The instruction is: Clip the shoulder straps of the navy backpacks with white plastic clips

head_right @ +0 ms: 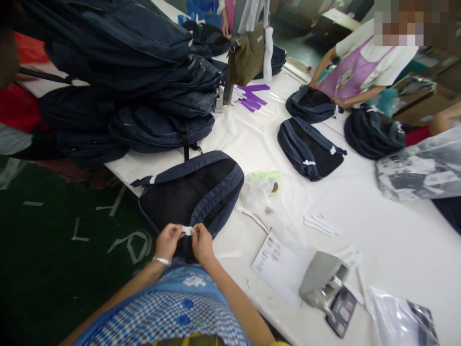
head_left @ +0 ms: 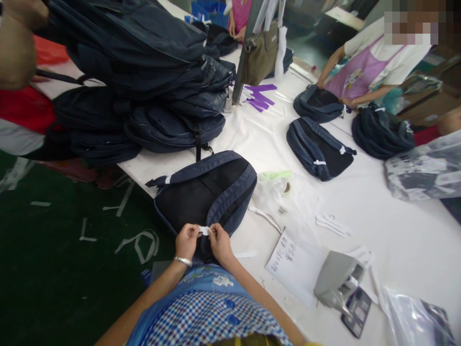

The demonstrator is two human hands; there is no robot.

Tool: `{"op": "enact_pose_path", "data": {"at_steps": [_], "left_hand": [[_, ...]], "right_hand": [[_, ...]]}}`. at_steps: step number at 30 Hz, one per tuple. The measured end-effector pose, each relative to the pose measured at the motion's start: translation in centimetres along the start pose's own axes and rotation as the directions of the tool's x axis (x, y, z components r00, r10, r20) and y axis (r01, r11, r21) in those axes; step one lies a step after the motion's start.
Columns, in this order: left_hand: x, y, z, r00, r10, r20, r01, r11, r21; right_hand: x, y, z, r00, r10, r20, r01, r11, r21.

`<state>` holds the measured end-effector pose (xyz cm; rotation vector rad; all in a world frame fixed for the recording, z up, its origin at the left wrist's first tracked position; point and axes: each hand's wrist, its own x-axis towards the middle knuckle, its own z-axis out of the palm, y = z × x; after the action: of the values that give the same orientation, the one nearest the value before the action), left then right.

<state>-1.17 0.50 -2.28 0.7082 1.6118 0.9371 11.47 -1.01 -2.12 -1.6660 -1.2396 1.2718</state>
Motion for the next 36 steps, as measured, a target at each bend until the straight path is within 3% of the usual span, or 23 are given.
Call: {"op": "enact_pose_path", "data": {"at_steps": [2, 4, 9, 14, 19, 22, 25, 29, 31, 34, 36], "left_hand": [[0.1, 0.1, -0.2, 0.998, 0.051, 0.024, -0.051, 0.998, 0.035], [0.2, 0.2, -0.4, 0.999, 0.014, 0.049, -0.015, 1.0, 0.006], [0.1, 0.4, -0.7, 0.989, -0.074, 0.131, 0.075, 0.997, -0.003], [-0.2, 1.2, -0.6, 0.968, -0.142, 0.209, 0.136, 0.99, 0.041], [0.6, 1.2, -0.1, 0.967, -0.059, 0.248, 0.003, 0.975, 0.221], [0.9, 0.9, -0.2, 0.972, -0.129, 0.199, 0.083, 0.971, 0.224], [0.9, 0.8, -0.4, 0.928, -0.281, 0.245, 0.26, 0.959, 0.117], [0.8, 0.8, -0.6, 0.861, -0.361, 0.359, 0.376, 0.926, 0.029], [0.7, 0.8, -0.5, 0.877, -0.338, 0.342, 0.335, 0.94, 0.07], [0.5, 0.7, -0.2, 0.932, -0.167, 0.323, 0.121, 0.98, 0.157], [0.4, 0.6, 0.1, 0.94, -0.112, 0.322, 0.052, 0.981, 0.189]], "right_hand": [[-0.1, -0.3, -0.3, 0.997, -0.074, -0.032, 0.069, 0.991, -0.115], [0.0, -0.4, -0.7, 0.996, -0.084, -0.022, 0.08, 0.987, -0.139], [0.6, 0.2, -1.2, 0.997, -0.001, 0.083, -0.004, 0.998, 0.061], [0.3, 0.1, -1.2, 0.991, 0.077, 0.112, -0.101, 0.969, 0.226], [-0.6, 0.1, -2.0, 0.993, 0.106, -0.059, -0.107, 0.994, -0.015], [-0.6, 0.4, -2.2, 0.992, 0.095, -0.081, -0.104, 0.988, -0.113], [-0.2, 0.9, -2.3, 0.974, 0.225, -0.011, -0.223, 0.971, 0.086], [0.4, 1.7, -2.6, 0.927, 0.316, 0.203, -0.376, 0.802, 0.464], [0.4, 2.1, -2.7, 0.922, 0.313, 0.228, -0.387, 0.769, 0.509], [0.3, 2.4, -2.3, 0.935, 0.305, 0.18, -0.354, 0.789, 0.502], [0.1, 2.3, -2.0, 0.938, 0.311, 0.155, -0.347, 0.806, 0.48]]}}
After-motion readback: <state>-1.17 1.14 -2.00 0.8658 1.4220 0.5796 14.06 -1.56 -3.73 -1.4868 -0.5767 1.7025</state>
